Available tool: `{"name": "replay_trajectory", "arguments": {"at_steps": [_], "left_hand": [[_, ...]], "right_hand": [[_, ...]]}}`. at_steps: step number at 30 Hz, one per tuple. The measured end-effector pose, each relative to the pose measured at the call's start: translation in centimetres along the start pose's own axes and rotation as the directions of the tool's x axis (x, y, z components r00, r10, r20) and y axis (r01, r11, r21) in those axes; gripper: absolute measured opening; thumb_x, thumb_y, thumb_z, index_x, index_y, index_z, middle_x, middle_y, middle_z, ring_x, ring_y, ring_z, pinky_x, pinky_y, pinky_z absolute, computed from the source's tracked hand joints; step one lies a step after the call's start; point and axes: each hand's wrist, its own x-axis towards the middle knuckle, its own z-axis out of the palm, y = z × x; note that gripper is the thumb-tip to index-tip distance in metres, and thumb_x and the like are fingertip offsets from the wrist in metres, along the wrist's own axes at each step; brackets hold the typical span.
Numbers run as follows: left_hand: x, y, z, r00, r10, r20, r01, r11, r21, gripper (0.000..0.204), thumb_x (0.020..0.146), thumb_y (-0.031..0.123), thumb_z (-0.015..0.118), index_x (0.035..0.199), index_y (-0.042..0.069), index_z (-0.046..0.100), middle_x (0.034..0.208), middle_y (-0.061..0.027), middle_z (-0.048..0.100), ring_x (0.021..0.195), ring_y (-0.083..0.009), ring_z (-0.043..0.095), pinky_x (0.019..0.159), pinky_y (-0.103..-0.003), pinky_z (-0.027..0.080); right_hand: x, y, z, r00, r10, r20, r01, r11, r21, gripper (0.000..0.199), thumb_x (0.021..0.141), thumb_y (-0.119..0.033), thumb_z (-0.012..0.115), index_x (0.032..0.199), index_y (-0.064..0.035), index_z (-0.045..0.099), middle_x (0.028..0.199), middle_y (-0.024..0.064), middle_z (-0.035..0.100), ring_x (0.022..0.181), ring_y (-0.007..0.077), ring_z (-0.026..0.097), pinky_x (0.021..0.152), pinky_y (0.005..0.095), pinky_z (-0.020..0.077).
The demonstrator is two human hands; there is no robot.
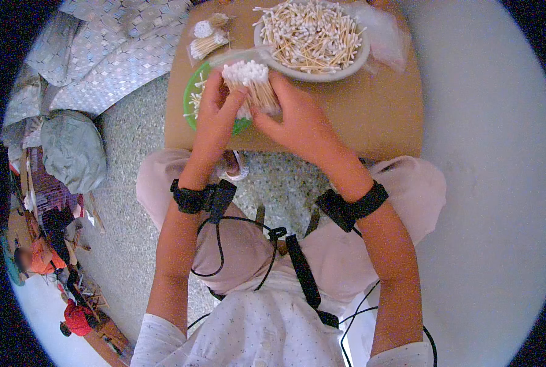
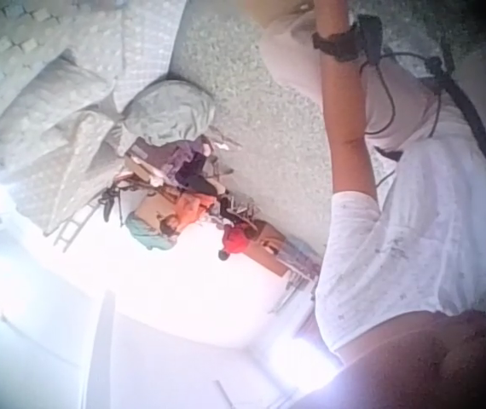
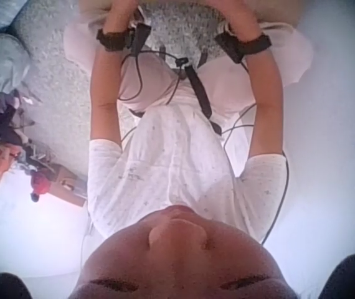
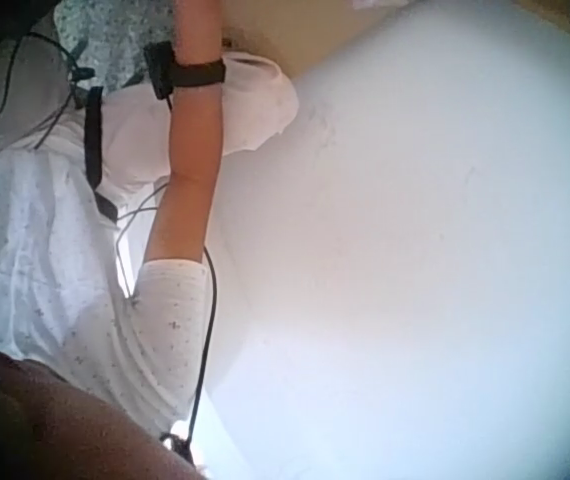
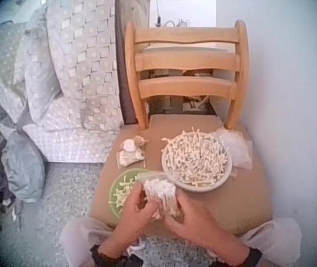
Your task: The recorder is picking cotton swabs from a large bowl and a small plate and placing them into small plastic bags.
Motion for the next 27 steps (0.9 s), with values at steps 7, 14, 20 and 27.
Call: {"name": "replay_trajectory", "arguments": {"at_steps": [7, 14, 20, 27], "left_hand": [[0.2, -1.2, -0.3, 0.997, 0.063, 0.043, -0.063, 0.998, -0.011, 0.042, 0.088, 0.013, 0.063, 0.128, 0.007, 0.054, 0.125, -0.0067, 0.055, 0.112, -0.0174, 0.055, 0.092, -0.032, 0.046], [0.1, -1.4, -0.7, 0.987, 0.113, 0.116, -0.118, 0.992, 0.033, 0.045, 0.085, 0.013, 0.066, 0.128, 0.007, 0.054, 0.127, -0.0075, 0.052, 0.117, -0.0182, 0.052, 0.097, -0.033, 0.043], [0.0, -0.8, -0.7, 0.992, -0.033, 0.122, 0.028, 0.999, 0.043, 0.046, 0.084, 0.013, 0.068, 0.127, 0.005, 0.054, 0.127, -0.0084, 0.051, 0.117, -0.0183, 0.052, 0.097, -0.033, 0.044], [0.0, 0.5, -0.3, 0.999, 0.013, 0.043, -0.008, 0.994, -0.109, 0.044, 0.086, 0.01, 0.066, 0.127, 0.002, 0.052, 0.119, -0.0057, 0.057, 0.109, -0.0147, 0.056, 0.093, -0.03, 0.046]], "right_hand": [[-0.1, 0.4, 0.1, 0.997, 0.076, -0.001, -0.076, 0.996, -0.036, 0.07, 0.08, -0.024, 0.065, 0.138, 0.0018, 0.037, 0.107, 0.0293, 0.063, 0.097, 0.0456, 0.062, 0.084, 0.0503, 0.0491], [-0.2, -0.4, -0.4, 0.996, 0.078, 0.054, -0.076, 0.997, -0.031, 0.067, 0.082, -0.024, 0.062, 0.138, 0.0012, 0.037, 0.106, 0.0301, 0.062, 0.096, 0.0469, 0.061, 0.083, 0.0514, 0.0489], [-0.4, -0.1, -0.3, 0.994, 0.091, 0.053, -0.088, 0.995, -0.05, 0.067, 0.082, -0.024, 0.061, 0.138, 0.0018, 0.035, 0.103, 0.0304, 0.062, 0.092, 0.048, 0.061, 0.081, 0.0524, 0.0485], [-0.4, 0.1, -0.1, 1.0, -0.014, -0.013, 0.013, 0.999, -0.031, 0.063, 0.084, -0.026, 0.061, 0.137, 0.001, 0.038, 0.106, 0.0289, 0.062, 0.096, 0.0454, 0.061, 0.082, 0.0493, 0.0492]]}}
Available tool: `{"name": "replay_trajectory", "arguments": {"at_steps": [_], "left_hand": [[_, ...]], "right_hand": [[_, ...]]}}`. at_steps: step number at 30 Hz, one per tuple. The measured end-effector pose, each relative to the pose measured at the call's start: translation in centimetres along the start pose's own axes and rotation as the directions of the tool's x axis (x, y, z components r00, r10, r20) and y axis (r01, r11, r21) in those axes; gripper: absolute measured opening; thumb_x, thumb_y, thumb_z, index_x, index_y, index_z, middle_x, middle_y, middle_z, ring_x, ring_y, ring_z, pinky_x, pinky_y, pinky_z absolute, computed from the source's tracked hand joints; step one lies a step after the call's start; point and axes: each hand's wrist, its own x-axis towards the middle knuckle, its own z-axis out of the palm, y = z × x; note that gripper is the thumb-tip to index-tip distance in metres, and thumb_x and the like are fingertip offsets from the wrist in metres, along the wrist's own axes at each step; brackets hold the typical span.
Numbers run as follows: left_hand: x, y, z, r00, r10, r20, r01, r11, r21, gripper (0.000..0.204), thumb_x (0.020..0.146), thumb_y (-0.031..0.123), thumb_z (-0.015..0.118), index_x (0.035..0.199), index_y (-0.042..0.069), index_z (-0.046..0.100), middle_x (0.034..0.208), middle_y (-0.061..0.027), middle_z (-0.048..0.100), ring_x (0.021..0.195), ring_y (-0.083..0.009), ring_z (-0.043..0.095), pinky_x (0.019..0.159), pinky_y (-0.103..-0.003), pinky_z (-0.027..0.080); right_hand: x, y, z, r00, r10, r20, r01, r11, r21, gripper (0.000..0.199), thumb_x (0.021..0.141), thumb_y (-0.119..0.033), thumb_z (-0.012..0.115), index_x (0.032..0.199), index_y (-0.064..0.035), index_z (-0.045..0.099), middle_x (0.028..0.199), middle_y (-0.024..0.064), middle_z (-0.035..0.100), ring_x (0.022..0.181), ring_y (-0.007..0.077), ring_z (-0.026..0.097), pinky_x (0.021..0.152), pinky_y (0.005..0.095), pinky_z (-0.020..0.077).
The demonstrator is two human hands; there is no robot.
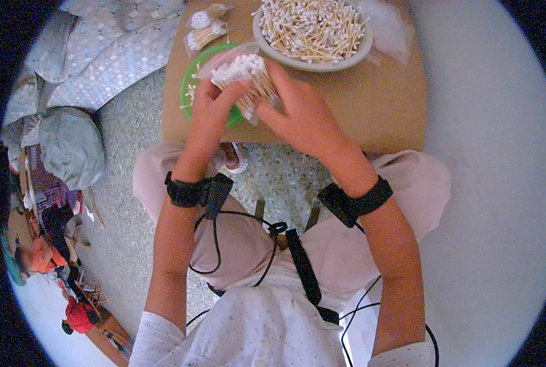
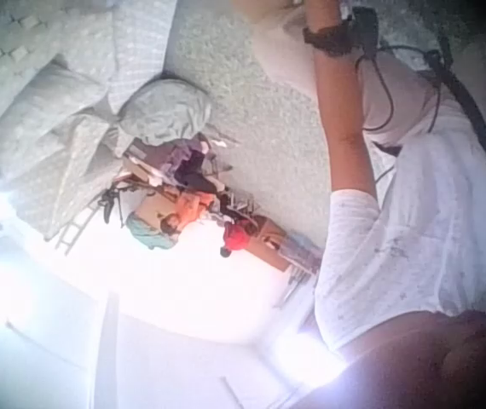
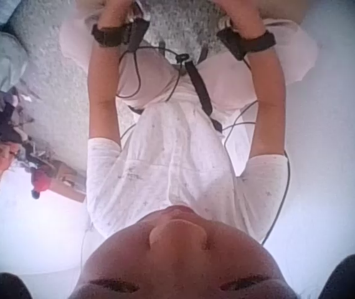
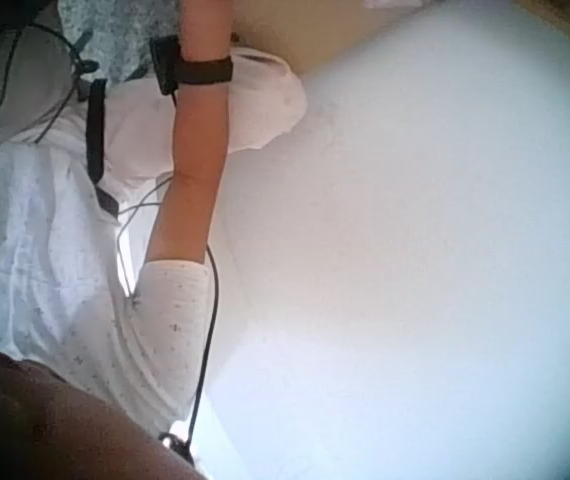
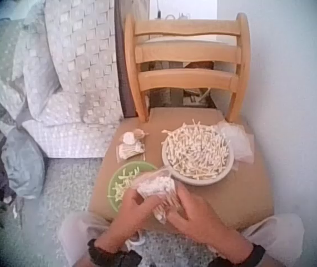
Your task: The recorder is picking cotton swabs from a large bowl and a small plate and placing them into small plastic bags.
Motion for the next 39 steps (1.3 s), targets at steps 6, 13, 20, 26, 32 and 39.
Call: {"name": "replay_trajectory", "arguments": {"at_steps": [6, 13, 20, 26, 32, 39], "left_hand": [[0.4, 0.0, 0.1, 0.991, 0.084, -0.106, -0.095, 0.989, -0.109, 0.045, 0.087, 0.009, 0.067, 0.128, 0.002, 0.049, 0.114, -0.007, 0.059, 0.103, -0.0133, 0.058, 0.088, -0.028, 0.048], [1.3, 0.2, -1.6, 0.966, 0.214, -0.142, -0.194, 0.97, 0.143, 0.028, 0.089, 0.013, 0.067, 0.113, 0.002, 0.059, 0.11, -0.0047, 0.06, 0.094, -0.0108, 0.059, 0.08, -0.025, 0.048], [0.8, -0.1, -1.5, 0.978, 0.14, -0.155, -0.092, 0.955, 0.281, 0.016, 0.09, 0.016, 0.066, 0.099, 0.004, 0.069, 0.107, -0.0037, 0.059, 0.089, -0.011, 0.057, 0.075, -0.024, 0.045], [0.9, 0.5, -1.4, 0.904, 0.418, -0.086, -0.373, 0.872, 0.319, 0.018, 0.092, 0.016, 0.06, 0.1, 0.005, 0.072, 0.103, -0.0058, 0.058, 0.092, -0.0128, 0.055, 0.078, -0.024, 0.043], [0.2, 0.3, -1.0, 0.992, 0.123, 0.032, -0.127, 0.964, 0.234, 0.021, 0.096, 0.017, 0.058, 0.105, 0.003, 0.069, 0.106, -0.0036, 0.064, 0.097, -0.0107, 0.058, 0.084, -0.023, 0.045], [0.3, -0.6, -0.2, 0.992, 0.07, -0.103, -0.052, 0.984, 0.173, 0.016, 0.094, 0.016, 0.062, 0.101, 0.003, 0.067, 0.089, 0.0001, 0.067, 0.079, -0.0072, 0.059, 0.069, -0.021, 0.046]], "right_hand": [[0.8, -0.1, 0.4, 0.994, 0.085, -0.073, -0.056, 0.942, 0.332, 0.049, 0.086, -0.021, 0.068, 0.127, -0.0024, 0.048, 0.106, 0.0149, 0.065, 0.094, 0.0242, 0.064, 0.081, 0.0343, 0.0514], [1.2, 0.1, -0.5, 0.947, 0.278, -0.158, -0.147, 0.817, 0.557, 0.039, 0.086, -0.015, 0.071, 0.121, -0.0043, 0.055, 0.103, 0.0038, 0.064, 0.088, 0.0106, 0.059, 0.076, 0.0254, 0.0491], [1.5, 0.3, -0.4, 0.954, 0.147, -0.26, 0.026, 0.826, 0.563, 0.04, 0.088, -0.015, 0.068, 0.124, -0.006, 0.055, 0.102, 0.0056, 0.065, 0.091, 0.0123, 0.061, 0.078, 0.0255, 0.0501], [1.6, -0.3, -1.7, 0.891, 0.423, -0.164, -0.163, 0.637, 0.754, 0.043, 0.094, -0.017, 0.059, 0.135, -0.007, 0.048, 0.118, 0.008, 0.057, 0.102, 0.0146, 0.06, 0.083, 0.0296, 0.0541], [1.5, 0.3, -1.3, 0.918, 0.369, -0.143, -0.167, 0.69, 0.704, 0.043, 0.095, -0.015, 0.057, 0.136, -0.0084, 0.045, 0.115, 0.0099, 0.057, 0.094, 0.0143, 0.059, 0.074, 0.0354, 0.0603], [1.3, 1.1, -0.6, 0.954, 0.161, -0.255, -0.02, 0.877, 0.48, 0.057, 0.094, -0.014, 0.057, 0.145, -0.0054, 0.033, 0.132, 0.0122, 0.048, 0.11, 0.0166, 0.052, 0.094, 0.0277, 0.0455]]}}
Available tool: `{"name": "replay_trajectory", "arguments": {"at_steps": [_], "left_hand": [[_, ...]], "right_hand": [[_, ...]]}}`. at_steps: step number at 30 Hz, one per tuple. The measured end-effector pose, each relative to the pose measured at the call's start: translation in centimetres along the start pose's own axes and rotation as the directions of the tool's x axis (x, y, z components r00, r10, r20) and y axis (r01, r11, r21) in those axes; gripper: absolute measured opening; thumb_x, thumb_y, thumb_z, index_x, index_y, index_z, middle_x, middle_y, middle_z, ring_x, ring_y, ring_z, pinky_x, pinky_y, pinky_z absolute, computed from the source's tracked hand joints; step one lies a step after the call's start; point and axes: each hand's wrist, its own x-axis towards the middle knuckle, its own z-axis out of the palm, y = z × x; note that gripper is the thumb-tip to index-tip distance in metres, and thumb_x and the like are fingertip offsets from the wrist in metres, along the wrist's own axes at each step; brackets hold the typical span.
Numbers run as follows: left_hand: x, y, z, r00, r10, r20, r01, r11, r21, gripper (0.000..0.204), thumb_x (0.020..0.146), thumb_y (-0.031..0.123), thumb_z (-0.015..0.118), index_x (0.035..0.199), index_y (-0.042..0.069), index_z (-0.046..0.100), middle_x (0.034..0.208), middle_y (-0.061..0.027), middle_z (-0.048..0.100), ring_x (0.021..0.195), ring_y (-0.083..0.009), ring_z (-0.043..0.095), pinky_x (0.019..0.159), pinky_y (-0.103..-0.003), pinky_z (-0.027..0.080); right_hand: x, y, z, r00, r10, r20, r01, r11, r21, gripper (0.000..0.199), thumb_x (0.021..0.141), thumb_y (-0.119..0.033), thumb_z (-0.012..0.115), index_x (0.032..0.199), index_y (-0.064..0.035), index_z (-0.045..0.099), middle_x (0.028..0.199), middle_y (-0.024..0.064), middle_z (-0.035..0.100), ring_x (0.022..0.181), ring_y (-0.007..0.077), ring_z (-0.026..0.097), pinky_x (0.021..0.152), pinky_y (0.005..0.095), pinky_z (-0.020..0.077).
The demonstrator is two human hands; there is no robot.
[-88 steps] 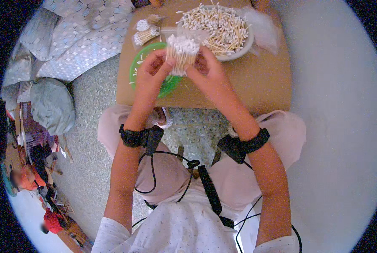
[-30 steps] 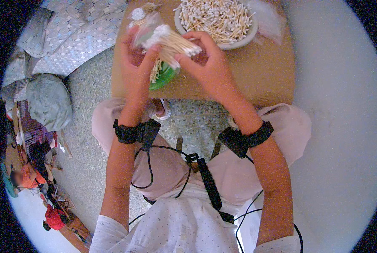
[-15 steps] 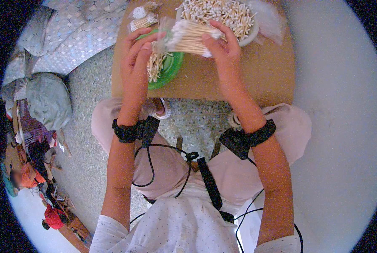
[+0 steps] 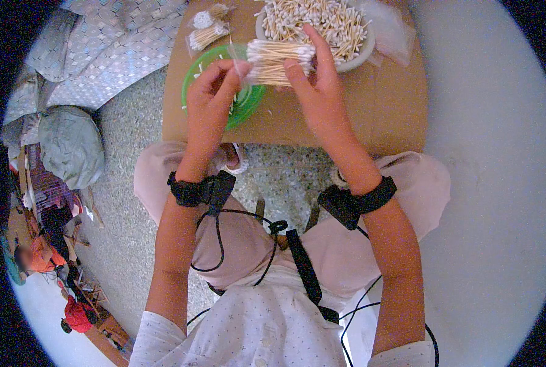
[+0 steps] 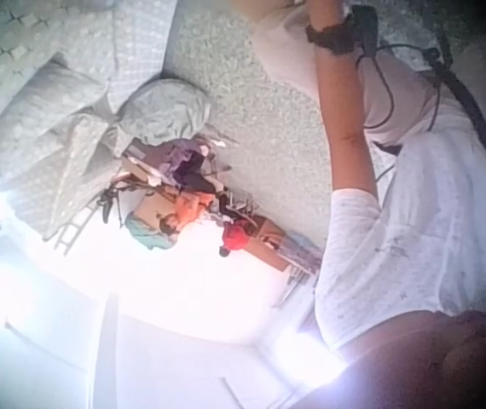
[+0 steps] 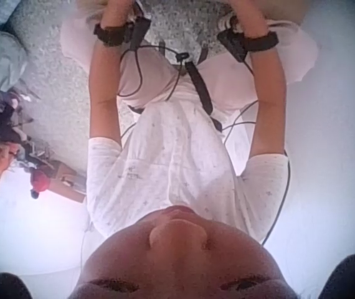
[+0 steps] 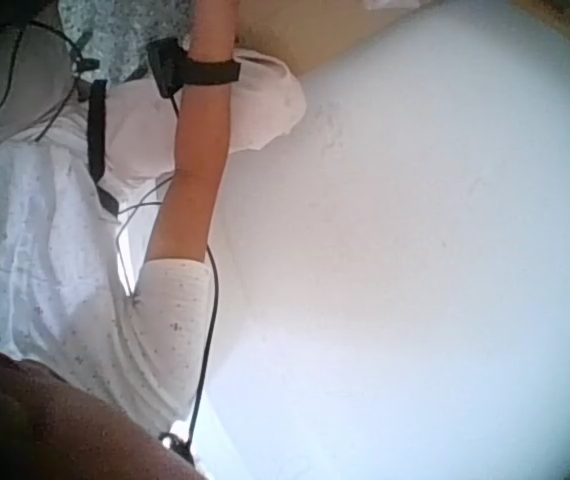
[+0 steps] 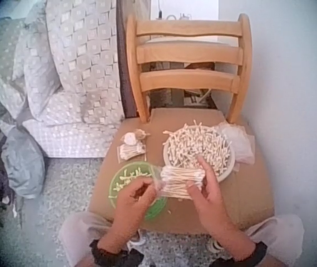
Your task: The recorder is picking cotton swabs from a large bowl and a small plate and placing them into small plastic bags.
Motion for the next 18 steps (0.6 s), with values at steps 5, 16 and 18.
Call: {"name": "replay_trajectory", "arguments": {"at_steps": [5, 16, 18], "left_hand": [[0.3, 0.0, -0.2, 0.999, -0.039, 0.005, 0.039, 0.995, -0.087, 0.014, 0.09, 0.016, 0.067, 0.097, 0.003, 0.065, 0.086, 0.0005, 0.066, 0.076, -0.0066, 0.059, 0.066, -0.021, 0.046], [0.0, 0.2, 0.3, 0.995, 0.094, -0.03, -0.088, 0.981, 0.172, 0.022, 0.081, 0.015, 0.075, 0.097, 0.002, 0.07, 0.086, -0.0034, 0.063, 0.067, -0.0092, 0.052, 0.062, -0.024, 0.044], [0.0, -0.3, -0.1, 0.999, 0.048, -0.011, -0.045, 0.988, 0.15, 0.021, 0.082, 0.015, 0.075, 0.098, 0.002, 0.07, 0.091, -0.0029, 0.065, 0.075, -0.0095, 0.057, 0.068, -0.024, 0.047]], "right_hand": [[-0.4, 0.0, 0.1, 0.999, -0.027, 0.038, 0.03, 0.998, -0.062, 0.059, 0.094, -0.009, 0.053, 0.147, -0.0021, 0.028, 0.144, 0.0142, 0.04, 0.127, 0.0202, 0.042, 0.104, 0.0304, 0.0374], [-0.5, -0.1, 0.0, 0.992, -0.102, 0.075, 0.109, 0.989, -0.102, 0.068, 0.086, 0.002, 0.041, 0.151, -0.0037, 0.022, 0.152, 0.0092, 0.03, 0.134, 0.0188, 0.035, 0.111, 0.0309, 0.0291], [-0.4, -0.1, -0.2, 0.988, -0.114, 0.107, 0.13, 0.98, -0.151, 0.07, 0.084, 0.003, 0.042, 0.151, -0.0049, 0.021, 0.153, 0.011, 0.028, 0.136, 0.0216, 0.033, 0.112, 0.0322, 0.0282]]}}
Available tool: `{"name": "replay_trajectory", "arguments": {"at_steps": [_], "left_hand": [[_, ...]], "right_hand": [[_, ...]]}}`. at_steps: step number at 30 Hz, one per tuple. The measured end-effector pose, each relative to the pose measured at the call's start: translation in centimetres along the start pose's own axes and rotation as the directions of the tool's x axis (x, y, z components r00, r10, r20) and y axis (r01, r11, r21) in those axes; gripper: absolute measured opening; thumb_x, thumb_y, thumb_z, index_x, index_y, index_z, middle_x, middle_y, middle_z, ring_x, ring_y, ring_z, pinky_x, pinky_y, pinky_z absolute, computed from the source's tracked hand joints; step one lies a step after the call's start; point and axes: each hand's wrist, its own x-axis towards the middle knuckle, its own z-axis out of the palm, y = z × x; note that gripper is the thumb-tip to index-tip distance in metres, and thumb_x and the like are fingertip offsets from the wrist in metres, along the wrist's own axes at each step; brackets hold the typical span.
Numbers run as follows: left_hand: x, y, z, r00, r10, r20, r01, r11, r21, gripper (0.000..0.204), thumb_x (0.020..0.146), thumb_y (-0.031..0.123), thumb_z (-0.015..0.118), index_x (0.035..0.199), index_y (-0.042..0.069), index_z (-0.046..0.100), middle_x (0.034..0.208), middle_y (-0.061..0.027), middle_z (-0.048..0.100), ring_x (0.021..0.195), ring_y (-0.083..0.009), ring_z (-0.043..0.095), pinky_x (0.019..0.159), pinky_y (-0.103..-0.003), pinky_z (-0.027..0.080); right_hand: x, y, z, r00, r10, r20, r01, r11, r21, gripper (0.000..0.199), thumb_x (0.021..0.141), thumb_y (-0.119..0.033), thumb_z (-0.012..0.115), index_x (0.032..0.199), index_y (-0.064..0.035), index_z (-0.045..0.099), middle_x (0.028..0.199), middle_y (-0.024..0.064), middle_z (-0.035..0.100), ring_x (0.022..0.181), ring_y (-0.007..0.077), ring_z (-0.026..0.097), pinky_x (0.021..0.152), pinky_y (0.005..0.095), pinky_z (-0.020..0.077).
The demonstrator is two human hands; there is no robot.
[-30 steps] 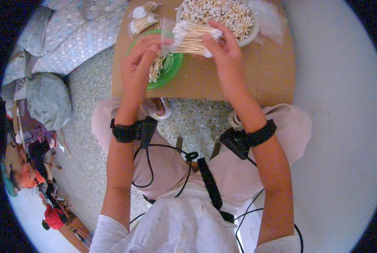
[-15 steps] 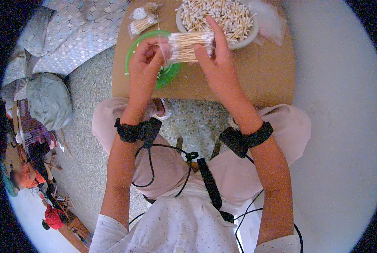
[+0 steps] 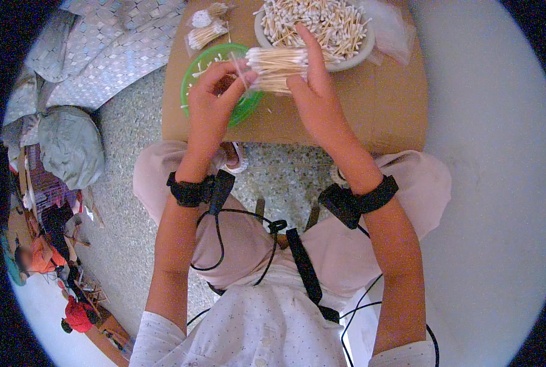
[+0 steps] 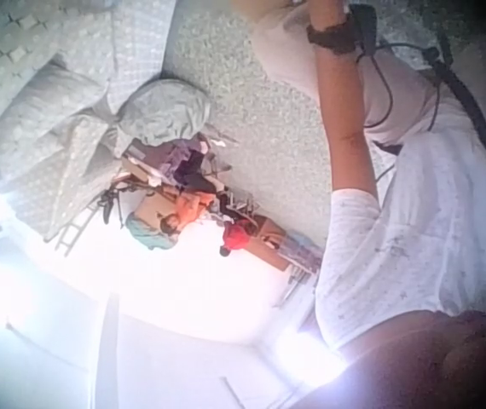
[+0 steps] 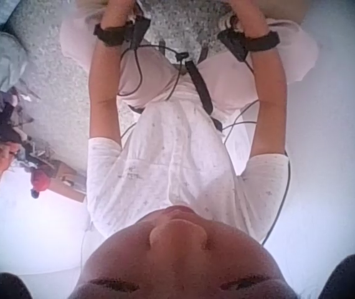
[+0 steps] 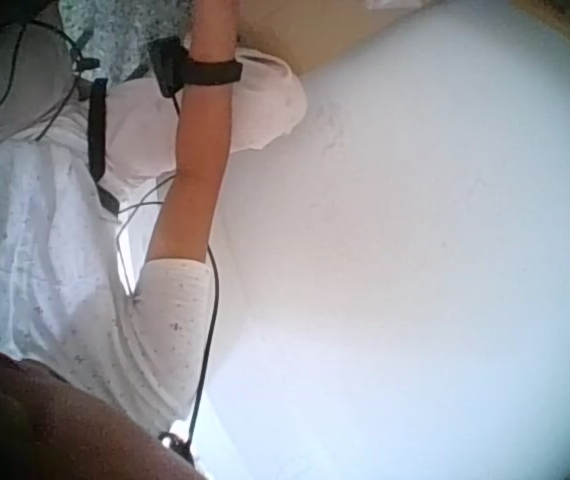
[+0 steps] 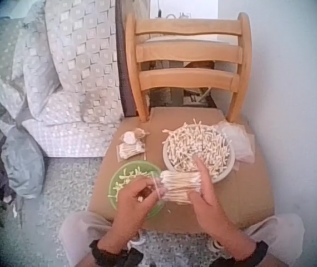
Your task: The recorder is picking cotton swabs from a large bowl and a small plate and placing them into small plastic bags.
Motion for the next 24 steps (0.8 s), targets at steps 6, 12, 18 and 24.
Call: {"name": "replay_trajectory", "arguments": {"at_steps": [6, 12, 18, 24], "left_hand": [[-0.1, 0.5, -0.4, 0.989, -0.13, 0.067, 0.134, 0.989, -0.066, 0.019, 0.085, 0.015, 0.073, 0.097, 0.002, 0.068, 0.097, -0.0007, 0.066, 0.085, -0.0091, 0.06, 0.077, -0.023, 0.048], [-0.1, 0.7, -0.4, 0.989, -0.12, 0.091, 0.135, 0.974, -0.184, 0.016, 0.09, 0.017, 0.068, 0.097, 0.004, 0.064, 0.092, 0.0021, 0.063, 0.084, -0.0067, 0.058, 0.074, -0.022, 0.046], [0.1, 0.8, -0.3, 0.996, -0.078, 0.049, 0.089, 0.959, -0.27, 0.014, 0.092, 0.017, 0.065, 0.098, 0.004, 0.063, 0.091, 0.0025, 0.063, 0.084, -0.0062, 0.058, 0.074, -0.021, 0.046], [-0.2, 0.7, -0.4, 0.993, -0.054, 0.109, 0.065, 0.993, -0.096, 0.016, 0.089, 0.014, 0.068, 0.1, 0.002, 0.067, 0.094, -0.0001, 0.066, 0.084, -0.0085, 0.06, 0.076, -0.023, 0.048]], "right_hand": [[-0.1, -0.7, 0.2, 0.995, 0.085, 0.052, -0.09, 0.99, 0.105, 0.07, 0.084, 0.0, 0.044, 0.15, -0.0071, 0.023, 0.151, 0.0125, 0.03, 0.134, 0.0235, 0.035, 0.109, 0.0335, 0.033], [0.0, -1.6, 0.4, 0.967, 0.252, 0.038, -0.249, 0.907, 0.341, 0.065, 0.085, -0.002, 0.044, 0.148, -0.009, 0.03, 0.143, 0.0102, 0.041, 0.113, 0.0168, 0.052, 0.091, 0.0276, 0.0474], [0.2, -1.6, 0.2, 0.984, 0.171, -0.049, -0.154, 0.955, 0.254, 0.057, 0.087, -0.007, 0.046, 0.143, -0.0062, 0.037, 0.141, 0.01, 0.043, 0.122, 0.0184, 0.047, 0.102, 0.0293, 0.0377], [0.1, -1.7, 0.2, 0.993, 0.111, -0.046, -0.105, 0.988, 0.113, 0.049, 0.096, -0.019, 0.042, 0.142, -0.0028, 0.038, 0.143, 0.0111, 0.041, 0.135, 0.0211, 0.034, 0.114, 0.0314, 0.0205]]}}
